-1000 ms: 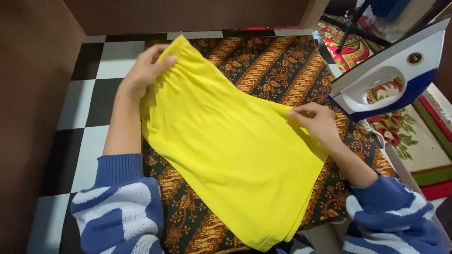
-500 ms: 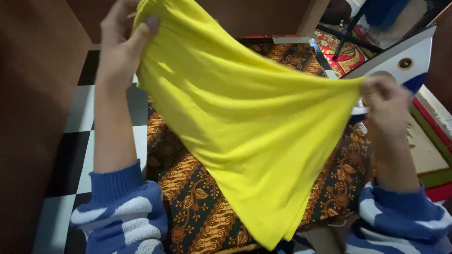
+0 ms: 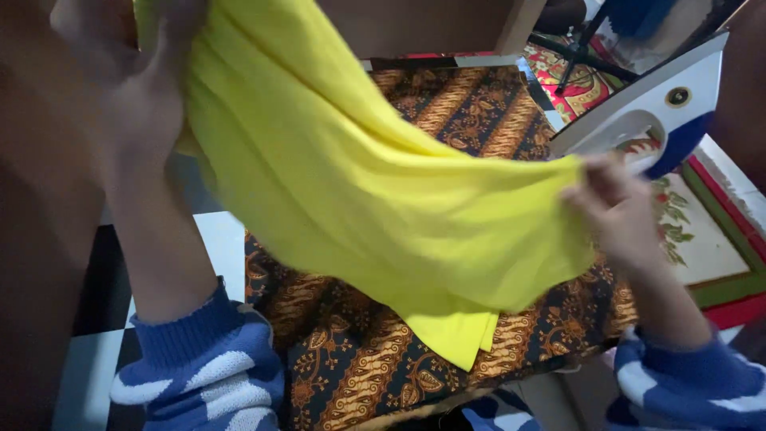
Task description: Folding and ironing yellow and pink clothing on a low table.
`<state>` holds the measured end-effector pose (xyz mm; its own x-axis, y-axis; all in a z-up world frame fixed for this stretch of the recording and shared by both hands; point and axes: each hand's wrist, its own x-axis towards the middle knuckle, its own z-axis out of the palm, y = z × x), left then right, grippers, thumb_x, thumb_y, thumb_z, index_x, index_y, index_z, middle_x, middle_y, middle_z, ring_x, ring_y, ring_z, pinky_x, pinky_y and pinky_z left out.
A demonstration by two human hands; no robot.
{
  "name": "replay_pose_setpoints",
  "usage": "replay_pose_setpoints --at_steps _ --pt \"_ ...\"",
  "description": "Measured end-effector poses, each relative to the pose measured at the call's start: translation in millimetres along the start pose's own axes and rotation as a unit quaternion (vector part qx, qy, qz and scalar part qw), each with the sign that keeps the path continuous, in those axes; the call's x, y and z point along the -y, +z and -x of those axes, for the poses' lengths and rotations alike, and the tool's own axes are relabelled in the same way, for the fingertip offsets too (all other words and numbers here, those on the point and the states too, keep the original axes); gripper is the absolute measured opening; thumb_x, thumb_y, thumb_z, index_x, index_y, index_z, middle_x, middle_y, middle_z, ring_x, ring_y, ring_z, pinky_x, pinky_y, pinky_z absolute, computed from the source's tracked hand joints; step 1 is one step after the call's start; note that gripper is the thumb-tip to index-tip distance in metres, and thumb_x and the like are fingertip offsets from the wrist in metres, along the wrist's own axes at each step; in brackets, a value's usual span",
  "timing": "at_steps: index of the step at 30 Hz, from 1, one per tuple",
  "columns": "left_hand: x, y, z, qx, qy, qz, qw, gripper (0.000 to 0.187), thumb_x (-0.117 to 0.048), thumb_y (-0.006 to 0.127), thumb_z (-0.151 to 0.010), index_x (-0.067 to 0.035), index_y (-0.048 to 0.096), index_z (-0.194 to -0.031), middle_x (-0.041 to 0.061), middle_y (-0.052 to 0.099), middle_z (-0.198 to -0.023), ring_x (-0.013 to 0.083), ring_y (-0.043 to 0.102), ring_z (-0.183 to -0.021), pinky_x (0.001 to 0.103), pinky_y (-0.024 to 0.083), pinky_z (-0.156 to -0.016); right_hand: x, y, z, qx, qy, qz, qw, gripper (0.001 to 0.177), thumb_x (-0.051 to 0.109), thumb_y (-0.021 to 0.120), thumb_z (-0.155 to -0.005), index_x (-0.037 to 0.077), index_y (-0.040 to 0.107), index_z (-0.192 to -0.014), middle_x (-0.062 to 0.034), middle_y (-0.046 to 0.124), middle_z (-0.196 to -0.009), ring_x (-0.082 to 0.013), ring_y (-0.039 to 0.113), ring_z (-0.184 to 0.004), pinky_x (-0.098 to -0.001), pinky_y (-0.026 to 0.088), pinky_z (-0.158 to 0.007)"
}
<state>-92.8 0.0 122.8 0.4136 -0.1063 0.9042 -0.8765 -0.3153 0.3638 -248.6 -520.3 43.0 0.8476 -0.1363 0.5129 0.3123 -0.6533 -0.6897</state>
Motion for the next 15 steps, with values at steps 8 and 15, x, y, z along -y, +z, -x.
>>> replay_pose_setpoints --at_steps 8,15 --pt "23 2 14 -0.004 0.035 -0.064 0.997 0.024 -0.014 0.055 -0.119 0.002 0.055 -0.137 0.011 0.064 -0.135 0.02 0.068 -0.122 0.036 0.058 -0.101 -26 28 27 -0.06 0.01 -0.112 0.992 0.012 0.008 0.05 -0.118 0.006 0.05 -0.13 0.0002 0.057 -0.105 -0.0097 0.058 -0.093 -0.0237 0.049 -0.081" --pt "-18 6 -2 0.075 0.011 -0.025 0.997 0.028 -0.027 0.064 -0.123 -0.003 0.062 -0.11 0.007 0.059 -0.089 0.0185 0.057 -0.072 0.032 0.041 -0.066 -150 -77 38 -0.163 -0.01 0.011 0.987 0.025 0.009 0.043 -0.116 0.006 0.042 -0.141 -0.0029 0.053 -0.126 -0.0156 0.06 -0.116 -0.0305 0.053 -0.104"
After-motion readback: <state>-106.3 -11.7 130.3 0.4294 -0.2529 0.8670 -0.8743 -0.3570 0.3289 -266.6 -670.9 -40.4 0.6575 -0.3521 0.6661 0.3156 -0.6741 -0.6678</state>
